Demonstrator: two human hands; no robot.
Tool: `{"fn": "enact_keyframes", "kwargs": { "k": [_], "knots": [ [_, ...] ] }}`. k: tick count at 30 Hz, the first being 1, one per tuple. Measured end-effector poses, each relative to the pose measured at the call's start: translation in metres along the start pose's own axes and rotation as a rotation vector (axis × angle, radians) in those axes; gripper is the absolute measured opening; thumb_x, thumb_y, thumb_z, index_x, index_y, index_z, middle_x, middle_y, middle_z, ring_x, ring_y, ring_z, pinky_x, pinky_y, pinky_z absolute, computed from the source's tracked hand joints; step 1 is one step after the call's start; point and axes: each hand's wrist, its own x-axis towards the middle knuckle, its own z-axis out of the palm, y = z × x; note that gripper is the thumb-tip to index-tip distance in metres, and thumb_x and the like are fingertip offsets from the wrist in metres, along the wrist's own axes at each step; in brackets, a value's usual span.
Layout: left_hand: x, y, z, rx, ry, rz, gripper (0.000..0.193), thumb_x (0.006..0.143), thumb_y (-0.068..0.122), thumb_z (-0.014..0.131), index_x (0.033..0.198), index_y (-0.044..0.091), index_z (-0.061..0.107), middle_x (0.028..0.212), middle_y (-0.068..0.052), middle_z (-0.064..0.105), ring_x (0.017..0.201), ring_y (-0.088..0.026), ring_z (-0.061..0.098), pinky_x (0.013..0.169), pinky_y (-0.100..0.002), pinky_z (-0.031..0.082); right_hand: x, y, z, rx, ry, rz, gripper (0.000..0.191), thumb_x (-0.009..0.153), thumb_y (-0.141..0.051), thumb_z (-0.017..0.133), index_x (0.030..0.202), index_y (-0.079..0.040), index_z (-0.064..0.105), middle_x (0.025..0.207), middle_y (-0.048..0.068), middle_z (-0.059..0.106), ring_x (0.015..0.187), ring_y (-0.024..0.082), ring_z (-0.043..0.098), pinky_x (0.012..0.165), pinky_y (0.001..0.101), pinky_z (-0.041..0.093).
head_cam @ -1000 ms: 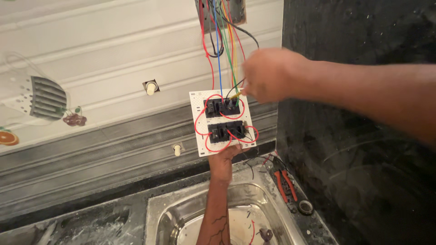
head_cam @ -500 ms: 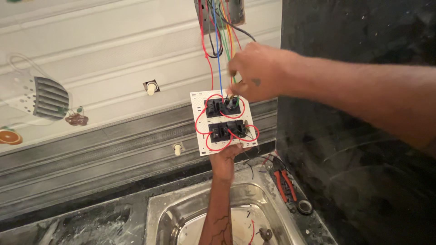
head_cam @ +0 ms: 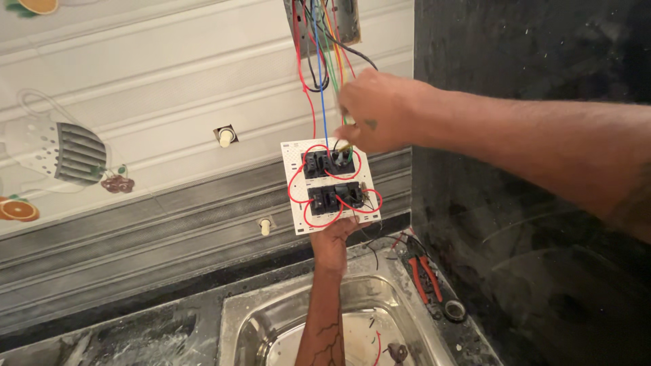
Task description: The person connects wires to a white switch plate using a screwdriver and pliers, then fits the plate toward a wall box.
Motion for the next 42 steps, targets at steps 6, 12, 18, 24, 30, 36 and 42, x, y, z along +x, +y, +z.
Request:
{"fn": "enact_keyframes", "kwargs": {
  "k": [6, 12, 18, 24, 30, 36, 42],
  "knots": [
    [0.0, 0.0, 0.002, -0.016, 0.023, -0.042, 0.052, 0.082, -0.015, 0.055, 0.134, -0.009, 0.054, 0.124, -0.02, 0.068, 0.106, -0.034, 0.072, 0.085, -0.049, 0.061, -0.004, 0.002, 0.004, 0.093, 0.09, -0.033, 0.029, 0.081, -0.027, 0.072, 0.083, 0.001, 0.075, 0.077, 0.023, 0.071, 0.079, 0.041, 0.07, 0.073, 0.0486, 0.057],
    [0.0, -0.004, -0.001, -0.012, 0.063, -0.047, 0.053, 0.083, -0.016, 0.056, 0.135, -0.008, 0.05, 0.122, -0.021, 0.066, 0.105, -0.035, 0.072, 0.085, -0.051, 0.061, -0.006, -0.002, -0.001, 0.138, 0.189, -0.107, 0.033, 0.074, -0.029, 0.078, 0.084, 0.002, 0.077, 0.078, 0.022, 0.071, 0.076, 0.042, 0.071, 0.07, 0.0483, 0.056],
    [-0.001, -0.005, -0.002, 0.006, 0.037, -0.022, 0.052, 0.084, -0.017, 0.055, 0.135, -0.009, 0.049, 0.123, -0.022, 0.065, 0.105, -0.035, 0.071, 0.085, -0.051, 0.061, -0.007, -0.003, -0.001, 0.123, 0.087, 0.014, 0.025, 0.079, -0.022, 0.07, 0.086, 0.001, 0.077, 0.083, 0.02, 0.074, 0.085, 0.038, 0.073, 0.079, 0.0449, 0.058],
    [0.0, -0.008, -0.005, 0.017, 0.026, -0.003, 0.049, 0.083, -0.018, 0.056, 0.131, -0.013, 0.054, 0.122, -0.024, 0.066, 0.104, -0.037, 0.071, 0.085, -0.052, 0.061, -0.004, -0.004, 0.004, 0.142, 0.094, 0.105, 0.02, 0.081, -0.021, 0.072, 0.09, -0.004, 0.078, 0.087, 0.021, 0.075, 0.086, 0.038, 0.073, 0.082, 0.0445, 0.058],
    [0.001, -0.012, -0.009, 0.047, 0.051, -0.005, 0.046, 0.084, -0.016, 0.059, 0.13, -0.012, 0.053, 0.124, -0.021, 0.065, 0.104, -0.036, 0.071, 0.084, -0.052, 0.061, -0.004, -0.007, -0.002, -0.048, -0.045, 0.071, 0.028, 0.089, -0.029, 0.069, 0.089, -0.003, 0.08, 0.09, 0.022, 0.075, 0.092, 0.038, 0.072, 0.082, 0.0431, 0.057],
    [0.0, -0.01, -0.006, 0.048, 0.041, -0.005, 0.048, 0.083, -0.016, 0.057, 0.131, -0.011, 0.053, 0.123, -0.022, 0.065, 0.106, -0.034, 0.071, 0.085, -0.051, 0.061, -0.004, -0.004, -0.003, 0.111, 0.149, -0.008, 0.027, 0.078, -0.024, 0.076, 0.092, -0.002, 0.077, 0.09, 0.021, 0.075, 0.09, 0.038, 0.071, 0.08, 0.0443, 0.056],
    [-0.002, 0.0, 0.0, 0.01, 0.019, -0.026, 0.051, 0.081, -0.016, 0.055, 0.132, -0.012, 0.054, 0.123, -0.023, 0.067, 0.105, -0.036, 0.072, 0.086, -0.051, 0.065, -0.005, -0.003, -0.003, 0.136, 0.125, 0.01, 0.027, 0.073, -0.023, 0.08, 0.089, -0.003, 0.077, 0.086, 0.019, 0.075, 0.084, 0.036, 0.073, 0.077, 0.043, 0.058]
  ]
}}
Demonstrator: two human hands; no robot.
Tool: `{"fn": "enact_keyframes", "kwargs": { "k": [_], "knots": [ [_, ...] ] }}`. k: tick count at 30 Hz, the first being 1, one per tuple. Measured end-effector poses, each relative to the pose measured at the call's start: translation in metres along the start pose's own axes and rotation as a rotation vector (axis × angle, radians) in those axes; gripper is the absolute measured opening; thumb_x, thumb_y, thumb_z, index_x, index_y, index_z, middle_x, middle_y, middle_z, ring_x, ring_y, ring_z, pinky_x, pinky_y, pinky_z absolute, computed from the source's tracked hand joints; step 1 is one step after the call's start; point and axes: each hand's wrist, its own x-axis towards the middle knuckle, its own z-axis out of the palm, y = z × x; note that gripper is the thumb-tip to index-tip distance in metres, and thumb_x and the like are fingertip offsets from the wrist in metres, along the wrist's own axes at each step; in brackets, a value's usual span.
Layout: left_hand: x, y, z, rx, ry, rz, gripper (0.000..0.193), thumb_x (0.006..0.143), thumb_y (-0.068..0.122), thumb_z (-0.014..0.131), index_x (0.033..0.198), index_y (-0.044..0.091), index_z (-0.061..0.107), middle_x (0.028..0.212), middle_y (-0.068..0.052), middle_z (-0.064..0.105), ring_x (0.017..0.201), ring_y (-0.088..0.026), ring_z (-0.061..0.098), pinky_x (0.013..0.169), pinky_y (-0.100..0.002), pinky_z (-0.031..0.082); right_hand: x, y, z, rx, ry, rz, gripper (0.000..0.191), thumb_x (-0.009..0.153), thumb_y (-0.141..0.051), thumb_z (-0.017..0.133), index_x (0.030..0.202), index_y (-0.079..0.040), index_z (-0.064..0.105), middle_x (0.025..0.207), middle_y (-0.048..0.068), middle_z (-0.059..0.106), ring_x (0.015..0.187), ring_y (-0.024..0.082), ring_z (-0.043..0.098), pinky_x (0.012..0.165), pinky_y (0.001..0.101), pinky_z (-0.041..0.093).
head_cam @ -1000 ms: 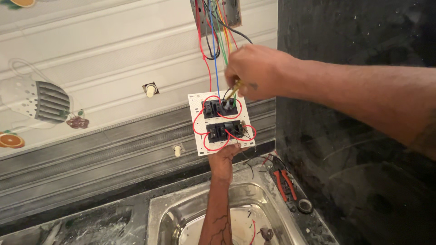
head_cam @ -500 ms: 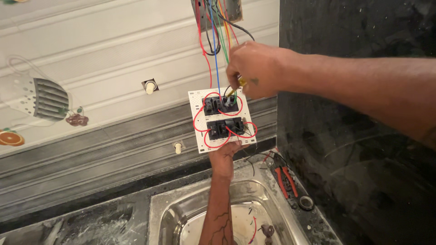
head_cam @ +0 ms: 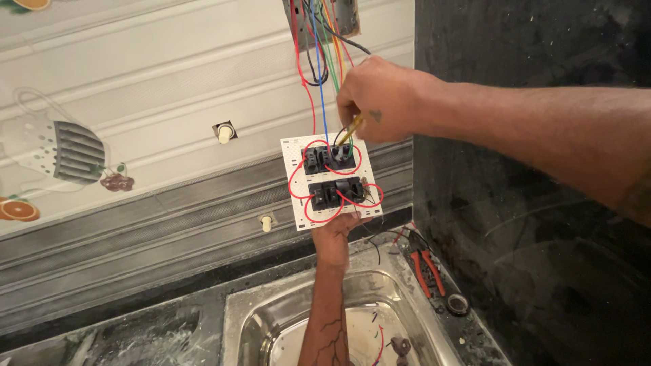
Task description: The person connects wires to a white switch plate using a screwdriver and pliers, then fits the plate toward a wall box.
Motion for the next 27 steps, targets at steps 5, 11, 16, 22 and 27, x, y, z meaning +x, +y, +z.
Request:
{"fn": "enact_keyframes", "kwargs": {
  "k": [5, 11, 16, 22, 27],
  "knots": [
    [0.001, 0.001, 0.002, -0.011, 0.033, 0.0, 0.054, 0.08, -0.016, 0.056, 0.133, -0.009, 0.051, 0.122, -0.023, 0.065, 0.104, -0.037, 0.071, 0.083, -0.051, 0.061, 0.001, -0.004, -0.002, -0.095, -0.121, 0.119, 0.019, 0.083, -0.021, 0.071, 0.083, -0.003, 0.08, 0.081, 0.02, 0.074, 0.083, 0.037, 0.073, 0.078, 0.0432, 0.059],
    [0.002, -0.005, -0.003, 0.013, 0.024, 0.0, 0.054, 0.082, -0.017, 0.055, 0.135, -0.009, 0.051, 0.125, -0.023, 0.065, 0.106, -0.036, 0.071, 0.084, -0.051, 0.063, 0.0, -0.004, -0.001, -0.061, -0.108, 0.13, 0.025, 0.085, -0.025, 0.068, 0.086, -0.004, 0.08, 0.084, 0.02, 0.075, 0.086, 0.036, 0.074, 0.08, 0.0431, 0.059],
    [0.004, -0.009, -0.005, 0.03, 0.046, -0.003, 0.047, 0.083, -0.018, 0.057, 0.13, -0.014, 0.054, 0.123, -0.024, 0.065, 0.105, -0.037, 0.071, 0.085, -0.051, 0.061, -0.002, -0.002, 0.0, 0.03, 0.03, 0.082, 0.027, 0.08, -0.029, 0.076, 0.092, -0.005, 0.079, 0.088, 0.021, 0.074, 0.088, 0.039, 0.07, 0.081, 0.0447, 0.055],
    [0.001, -0.008, -0.004, -0.002, 0.025, -0.017, 0.048, 0.083, -0.017, 0.055, 0.13, -0.013, 0.054, 0.123, -0.023, 0.066, 0.105, -0.036, 0.071, 0.085, -0.051, 0.061, 0.001, 0.001, -0.001, 0.092, 0.02, -0.033, 0.026, 0.07, -0.018, 0.072, 0.09, -0.004, 0.078, 0.087, 0.018, 0.076, 0.085, 0.033, 0.074, 0.079, 0.0419, 0.058],
    [0.003, -0.006, -0.001, -0.016, 0.04, -0.007, 0.053, 0.082, -0.018, 0.054, 0.134, -0.009, 0.051, 0.123, -0.022, 0.065, 0.105, -0.034, 0.071, 0.085, -0.051, 0.06, 0.001, 0.002, 0.003, -0.028, -0.093, -0.002, 0.025, 0.075, -0.016, 0.062, 0.087, -0.006, 0.081, 0.082, 0.017, 0.076, 0.079, 0.035, 0.074, 0.076, 0.0435, 0.059]
  ]
}}
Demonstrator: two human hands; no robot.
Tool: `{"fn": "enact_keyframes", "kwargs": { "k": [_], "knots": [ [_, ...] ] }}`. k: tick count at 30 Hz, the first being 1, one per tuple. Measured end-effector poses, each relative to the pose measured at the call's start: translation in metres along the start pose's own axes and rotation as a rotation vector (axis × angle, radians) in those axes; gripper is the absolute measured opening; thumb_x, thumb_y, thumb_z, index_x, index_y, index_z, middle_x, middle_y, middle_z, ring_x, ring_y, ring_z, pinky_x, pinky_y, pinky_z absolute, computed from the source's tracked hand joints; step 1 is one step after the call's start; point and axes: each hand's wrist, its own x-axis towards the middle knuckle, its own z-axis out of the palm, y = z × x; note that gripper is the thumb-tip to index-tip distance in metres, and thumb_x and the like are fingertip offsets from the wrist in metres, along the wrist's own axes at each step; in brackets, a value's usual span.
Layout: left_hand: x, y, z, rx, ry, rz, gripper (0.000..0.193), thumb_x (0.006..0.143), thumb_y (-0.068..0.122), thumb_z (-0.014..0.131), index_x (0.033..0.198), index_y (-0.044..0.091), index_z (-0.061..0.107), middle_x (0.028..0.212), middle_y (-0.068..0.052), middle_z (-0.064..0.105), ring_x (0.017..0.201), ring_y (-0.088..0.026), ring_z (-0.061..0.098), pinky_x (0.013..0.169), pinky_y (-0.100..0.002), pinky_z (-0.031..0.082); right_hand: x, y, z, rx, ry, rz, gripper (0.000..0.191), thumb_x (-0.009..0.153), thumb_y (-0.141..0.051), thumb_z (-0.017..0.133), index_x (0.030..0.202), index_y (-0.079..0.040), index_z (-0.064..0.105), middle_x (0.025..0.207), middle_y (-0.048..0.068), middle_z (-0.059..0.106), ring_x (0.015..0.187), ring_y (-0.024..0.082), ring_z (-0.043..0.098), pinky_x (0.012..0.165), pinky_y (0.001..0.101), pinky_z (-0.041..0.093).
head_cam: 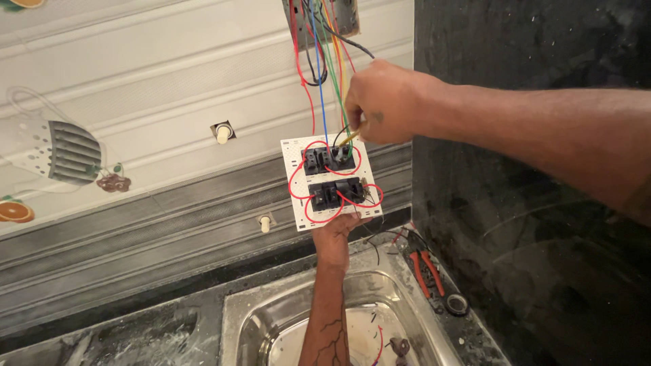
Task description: The person connects wires to a white switch plate using a screwdriver and pliers, then fits the plate toward a wall box.
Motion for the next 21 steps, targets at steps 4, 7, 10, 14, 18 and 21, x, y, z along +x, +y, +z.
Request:
{"fn": "enact_keyframes", "kwargs": {
  "k": [4, 7, 10, 14, 18, 21],
  "knots": [
    [-0.001, 0.004, 0.002, 0.025, 0.014, -0.013, 0.055, 0.081, -0.017, 0.055, 0.135, -0.008, 0.051, 0.122, -0.021, 0.066, 0.102, -0.034, 0.072, 0.084, -0.051, 0.064, -0.004, -0.003, 0.004, 0.055, 0.032, 0.114, 0.031, 0.077, -0.028, 0.077, 0.1, -0.007, 0.077, 0.081, 0.022, 0.073, 0.08, 0.039, 0.071, 0.076, 0.045, 0.058],
    [-0.003, 0.007, 0.003, 0.023, 0.002, -0.005, 0.054, 0.081, -0.015, 0.057, 0.134, -0.008, 0.051, 0.122, -0.02, 0.067, 0.103, -0.033, 0.072, 0.085, -0.05, 0.063, -0.01, -0.004, 0.002, -0.055, -0.137, 0.185, 0.022, 0.078, -0.015, 0.067, 0.094, -0.01, 0.082, 0.083, 0.02, 0.075, 0.082, 0.038, 0.073, 0.078, 0.0463, 0.059],
    [-0.001, 0.007, 0.001, 0.021, 0.008, -0.002, 0.055, 0.079, -0.014, 0.059, 0.133, -0.007, 0.053, 0.12, -0.019, 0.067, 0.101, -0.032, 0.072, 0.084, -0.05, 0.066, -0.014, -0.001, -0.004, -0.213, 0.113, 0.163, 0.029, 0.064, -0.006, 0.068, 0.09, -0.011, 0.08, 0.085, 0.018, 0.074, 0.082, 0.04, 0.071, 0.069, 0.0539, 0.056],
    [0.007, 0.002, -0.008, 0.014, 0.042, -0.022, 0.056, 0.077, -0.014, 0.061, 0.132, -0.005, 0.055, 0.116, -0.017, 0.068, 0.097, -0.029, 0.071, 0.083, -0.049, 0.066, -0.014, 0.014, -0.013, -0.069, 0.072, 0.332, 0.021, 0.072, -0.012, 0.069, 0.09, -0.006, 0.078, 0.08, 0.022, 0.073, 0.077, 0.039, 0.072, 0.073, 0.0475, 0.059],
    [0.01, -0.007, -0.017, 0.024, 0.039, 0.005, 0.054, 0.076, -0.014, 0.061, 0.129, -0.004, 0.057, 0.116, -0.014, 0.068, 0.098, -0.026, 0.071, 0.084, -0.047, 0.066, -0.028, 0.003, 0.034, 0.08, -0.146, 0.299, 0.024, 0.065, -0.029, 0.083, 0.08, -0.01, 0.079, 0.078, 0.015, 0.075, 0.074, 0.03, 0.074, 0.073, 0.0429, 0.059],
    [0.013, -0.013, -0.02, 0.062, 0.093, -0.035, 0.046, 0.078, -0.013, 0.063, 0.123, -0.006, 0.06, 0.107, -0.014, 0.067, 0.092, -0.027, 0.071, 0.082, -0.048, 0.067, -0.042, -0.021, 0.087, 0.202, -0.034, 0.122, 0.018, 0.074, -0.025, 0.075, 0.076, -0.007, 0.079, 0.075, 0.017, 0.074, 0.07, 0.035, 0.073, 0.077, 0.0415, 0.058]
  ]
}}
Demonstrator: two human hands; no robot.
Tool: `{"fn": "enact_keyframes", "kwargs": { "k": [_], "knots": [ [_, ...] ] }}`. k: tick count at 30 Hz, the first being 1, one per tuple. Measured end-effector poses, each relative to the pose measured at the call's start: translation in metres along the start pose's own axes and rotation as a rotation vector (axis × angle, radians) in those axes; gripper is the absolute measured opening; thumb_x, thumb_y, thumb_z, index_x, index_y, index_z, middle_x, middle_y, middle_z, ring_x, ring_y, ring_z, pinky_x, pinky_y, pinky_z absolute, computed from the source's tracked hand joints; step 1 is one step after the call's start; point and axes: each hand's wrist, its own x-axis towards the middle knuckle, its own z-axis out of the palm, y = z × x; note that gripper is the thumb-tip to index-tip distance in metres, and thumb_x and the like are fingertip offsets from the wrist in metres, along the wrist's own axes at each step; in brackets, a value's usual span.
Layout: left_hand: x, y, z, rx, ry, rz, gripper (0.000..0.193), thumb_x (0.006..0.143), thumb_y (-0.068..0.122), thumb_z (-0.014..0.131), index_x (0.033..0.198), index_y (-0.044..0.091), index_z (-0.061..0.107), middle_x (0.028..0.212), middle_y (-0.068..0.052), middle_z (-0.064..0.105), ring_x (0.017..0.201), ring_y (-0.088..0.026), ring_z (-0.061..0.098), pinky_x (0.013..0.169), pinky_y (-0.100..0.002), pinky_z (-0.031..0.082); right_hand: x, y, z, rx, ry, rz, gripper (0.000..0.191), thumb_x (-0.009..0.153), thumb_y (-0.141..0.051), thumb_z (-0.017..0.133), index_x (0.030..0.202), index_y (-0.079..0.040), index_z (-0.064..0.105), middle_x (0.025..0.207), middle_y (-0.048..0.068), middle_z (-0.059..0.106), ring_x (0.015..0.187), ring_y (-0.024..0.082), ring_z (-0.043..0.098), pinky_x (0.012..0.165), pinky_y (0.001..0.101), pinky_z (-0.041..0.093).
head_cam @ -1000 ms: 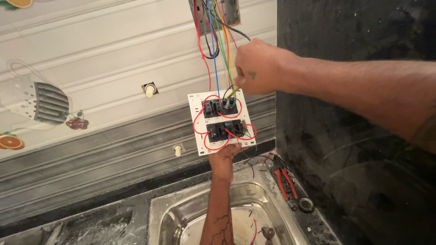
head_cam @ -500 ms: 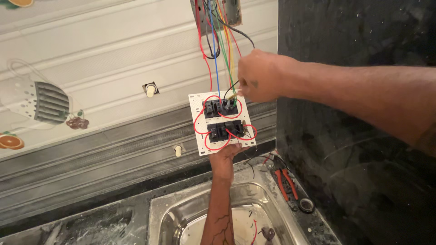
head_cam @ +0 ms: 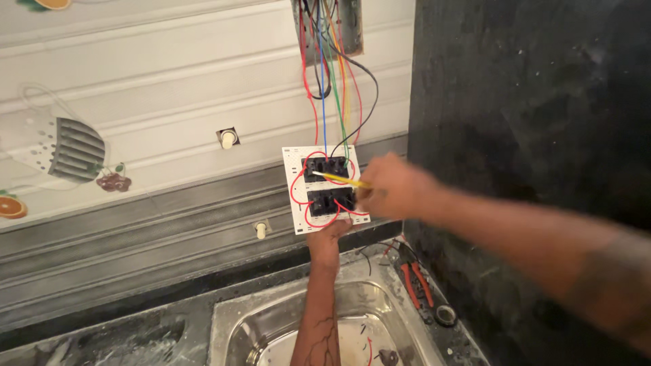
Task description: The person connects wires to a white switch plate using a screwdriver and pliers, then fits the plate toward a wall box.
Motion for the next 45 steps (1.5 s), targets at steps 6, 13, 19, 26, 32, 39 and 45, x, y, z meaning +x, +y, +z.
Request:
{"fn": "enact_keyframes", "kwargs": {
  "k": [6, 13, 19, 26, 32, 39, 45],
  "knots": [
    [0.001, -0.003, -0.001, 0.024, -0.012, 0.007, 0.043, 0.074, -0.011, 0.064, 0.117, -0.003, 0.063, 0.103, -0.012, 0.07, 0.088, -0.024, 0.071, 0.077, -0.042, 0.066, -0.003, -0.011, 0.041, 0.182, 0.136, 0.317, 0.022, 0.078, -0.027, 0.078, 0.079, -0.005, 0.081, 0.073, 0.022, 0.07, 0.073, 0.039, 0.072, 0.072, 0.0447, 0.057],
    [0.003, -0.001, -0.003, 0.108, -0.036, 0.02, 0.043, 0.073, -0.011, 0.064, 0.116, -0.006, 0.065, 0.107, -0.013, 0.071, 0.091, -0.025, 0.073, 0.081, -0.041, 0.064, 0.004, -0.004, 0.081, 0.479, 0.361, 0.316, 0.021, 0.076, -0.024, 0.077, 0.086, -0.006, 0.081, 0.069, 0.018, 0.073, 0.061, 0.025, 0.076, 0.059, 0.0378, 0.057],
    [0.005, -0.003, -0.006, 0.054, -0.05, -0.048, 0.046, 0.075, -0.012, 0.066, 0.12, -0.002, 0.063, 0.108, -0.011, 0.07, 0.092, -0.025, 0.072, 0.078, -0.044, 0.065, 0.02, 0.027, 0.083, 1.447, 0.055, 0.732, 0.018, 0.086, -0.02, 0.075, 0.077, -0.007, 0.066, 0.064, 0.0, 0.058, 0.047, 0.008, 0.044, 0.041, 0.0263, 0.031],
    [0.023, 0.012, -0.03, 0.15, -0.137, 0.037, 0.046, 0.079, -0.011, 0.069, 0.124, -0.004, 0.063, 0.112, -0.012, 0.072, 0.098, -0.026, 0.073, 0.079, -0.039, 0.065, 0.005, 0.03, 0.053, 1.17, -0.109, 0.583, 0.026, 0.091, -0.028, 0.07, 0.08, -0.005, 0.066, 0.065, 0.0, 0.059, 0.047, 0.008, 0.037, 0.039, 0.0257, 0.027],
    [0.01, 0.02, -0.016, 0.011, 0.112, -0.109, 0.047, 0.076, -0.011, 0.067, 0.121, -0.002, 0.062, 0.104, -0.012, 0.074, 0.09, -0.028, 0.074, 0.071, -0.039, 0.066, 0.014, 0.005, 0.055, 0.752, 0.055, 0.231, 0.022, 0.089, -0.024, 0.072, 0.093, -0.004, 0.078, 0.07, 0.004, 0.066, 0.059, 0.008, 0.054, 0.054, 0.0297, 0.045],
    [-0.044, 0.026, 0.018, 0.506, 0.642, 0.254, 0.037, 0.083, 0.005, 0.073, 0.116, -0.001, 0.059, 0.094, -0.014, 0.076, 0.085, -0.027, 0.074, 0.076, -0.037, 0.059, 0.002, -0.023, 0.035, 0.197, 0.15, 0.14, 0.027, 0.083, -0.033, 0.078, 0.085, -0.006, 0.077, 0.071, 0.017, 0.067, 0.066, 0.034, 0.064, 0.059, 0.0429, 0.048],
    [-0.019, 0.061, 0.026, 0.833, -0.184, 0.68, 0.03, 0.106, 0.024, 0.059, 0.125, 0.001, 0.066, 0.112, -0.017, 0.071, 0.103, -0.03, 0.068, 0.087, -0.039, 0.055, 0.0, -0.018, 0.023, 0.258, 0.116, 0.183, 0.033, 0.078, -0.032, 0.084, 0.082, 0.0, 0.074, 0.064, 0.016, 0.065, 0.054, 0.025, 0.059, 0.056, 0.0376, 0.049]
  ]
}}
